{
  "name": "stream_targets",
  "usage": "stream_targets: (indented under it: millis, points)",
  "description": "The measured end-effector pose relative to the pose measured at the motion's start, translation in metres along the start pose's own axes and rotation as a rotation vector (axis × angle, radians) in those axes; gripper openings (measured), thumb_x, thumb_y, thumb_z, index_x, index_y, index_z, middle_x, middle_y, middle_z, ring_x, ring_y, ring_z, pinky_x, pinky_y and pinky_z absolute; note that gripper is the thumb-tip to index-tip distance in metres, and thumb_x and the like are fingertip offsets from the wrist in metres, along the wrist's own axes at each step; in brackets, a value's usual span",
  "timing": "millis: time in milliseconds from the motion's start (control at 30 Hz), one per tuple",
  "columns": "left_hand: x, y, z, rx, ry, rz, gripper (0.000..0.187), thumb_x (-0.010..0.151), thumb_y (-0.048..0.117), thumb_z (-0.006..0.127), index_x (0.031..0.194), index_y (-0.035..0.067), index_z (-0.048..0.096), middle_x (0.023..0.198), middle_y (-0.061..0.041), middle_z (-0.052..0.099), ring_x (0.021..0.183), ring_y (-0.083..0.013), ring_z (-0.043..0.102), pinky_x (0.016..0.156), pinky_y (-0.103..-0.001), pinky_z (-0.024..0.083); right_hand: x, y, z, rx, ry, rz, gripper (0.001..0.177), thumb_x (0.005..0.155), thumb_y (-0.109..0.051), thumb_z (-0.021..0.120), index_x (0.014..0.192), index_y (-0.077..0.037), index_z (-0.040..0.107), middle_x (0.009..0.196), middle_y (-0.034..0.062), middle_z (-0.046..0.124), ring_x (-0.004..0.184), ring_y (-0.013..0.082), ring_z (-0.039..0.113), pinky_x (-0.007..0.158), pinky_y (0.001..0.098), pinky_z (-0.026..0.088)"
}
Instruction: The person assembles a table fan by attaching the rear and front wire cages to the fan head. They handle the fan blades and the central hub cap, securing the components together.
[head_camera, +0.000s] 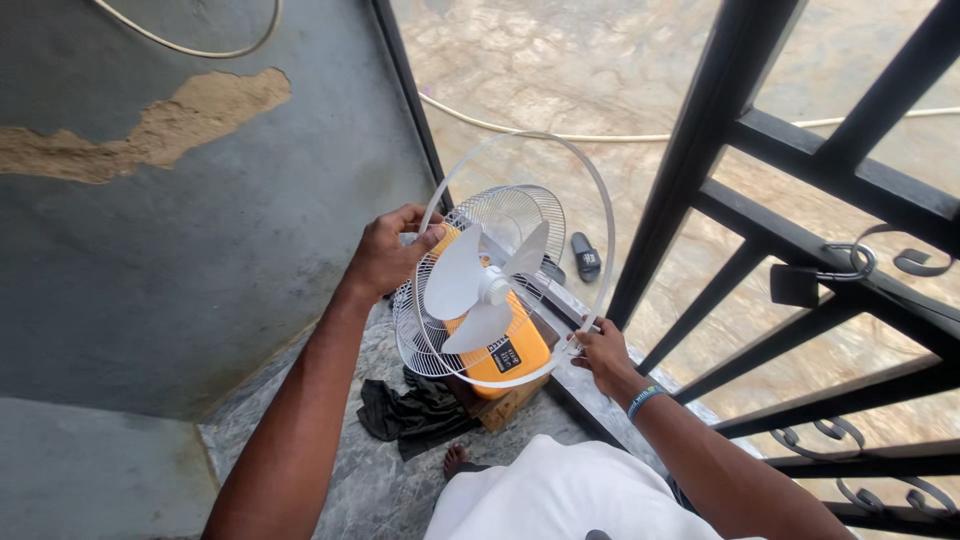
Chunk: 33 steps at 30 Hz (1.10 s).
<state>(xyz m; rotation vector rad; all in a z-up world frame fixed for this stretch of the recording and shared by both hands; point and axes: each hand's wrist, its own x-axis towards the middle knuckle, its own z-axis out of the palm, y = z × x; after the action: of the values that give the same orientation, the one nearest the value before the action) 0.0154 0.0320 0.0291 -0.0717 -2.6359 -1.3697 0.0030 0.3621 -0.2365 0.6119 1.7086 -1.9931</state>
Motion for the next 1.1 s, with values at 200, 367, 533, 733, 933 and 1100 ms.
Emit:
stream_targets:
  millis: [200,367,533,733,933,1100]
  points:
    - [-0.01,0.009,0.0,0.297,0.088,0.058,0.03,0.091,0.031,0.076,0.11,0.008,0.075,0.099,-0.011,0.077,0.084,-0.0207,0.074,0.074,-0.038,0.058,0.014,0.015,0.008,-0.028,-0.066,0.031,0.047,0.094,0.002,0.064,0.138,-0.007,0.051,0.102,0.0158,0.063,0.084,0.0228,0.062,0.071,0.0371,0.057]
    - [-0.027,0.009,-0.001,0.394,0.153,0.106,0.035,0.087,0.031,0.08,0.107,0.003,0.074,0.09,-0.01,0.068,0.07,-0.0227,0.07,0.064,-0.039,0.057,0.027,0.021,0.016,-0.123,-0.065,0.061,0.049,0.093,0.005,0.061,0.139,-0.009,0.05,0.105,0.0185,0.067,0.08,0.0247,0.064,0.069,0.0383,0.056]
    - [-0.055,0.005,0.004,0.464,0.204,0.133,0.039,0.085,0.022,0.079,0.119,0.003,0.073,0.084,-0.011,0.066,0.067,-0.0242,0.067,0.06,-0.04,0.054,0.046,0.023,0.014,-0.298,-0.129,0.104,0.047,0.093,-0.003,0.063,0.138,-0.009,0.052,0.108,0.0156,0.067,0.086,0.0252,0.066,0.069,0.0385,0.056]
    - [-0.076,-0.004,0.02,0.6,0.293,0.245,0.041,0.091,0.011,0.071,0.131,0.004,0.069,0.091,-0.01,0.064,0.069,-0.024,0.068,0.06,-0.039,0.056,0.069,-0.013,0.009,-0.466,-0.057,0.085,0.057,0.091,-0.021,0.072,0.144,-0.011,0.052,0.118,0.0159,0.066,0.094,0.0252,0.064,0.071,0.0409,0.054]
    - [-0.08,-0.01,0.029,0.62,0.314,0.205,0.041,0.093,0.015,0.072,0.132,0.003,0.069,0.087,-0.009,0.063,0.065,-0.0205,0.067,0.056,-0.034,0.056,0.056,-0.108,0.01,-0.594,0.091,-0.431,0.068,0.09,-0.026,0.077,0.149,-0.011,0.046,0.129,0.0205,0.064,0.11,0.031,0.068,0.085,0.0401,0.059]
    - [-0.079,-0.014,0.031,0.628,0.344,0.234,0.039,0.095,0.019,0.072,0.13,0.002,0.07,0.088,-0.01,0.064,0.067,-0.0198,0.066,0.055,-0.034,0.055,0.039,-0.169,0.028,-0.694,-0.01,-0.813,0.055,0.096,-0.022,0.066,0.147,-0.01,0.049,0.138,0.0243,0.06,0.119,0.0331,0.066,0.093,0.0428,0.059]
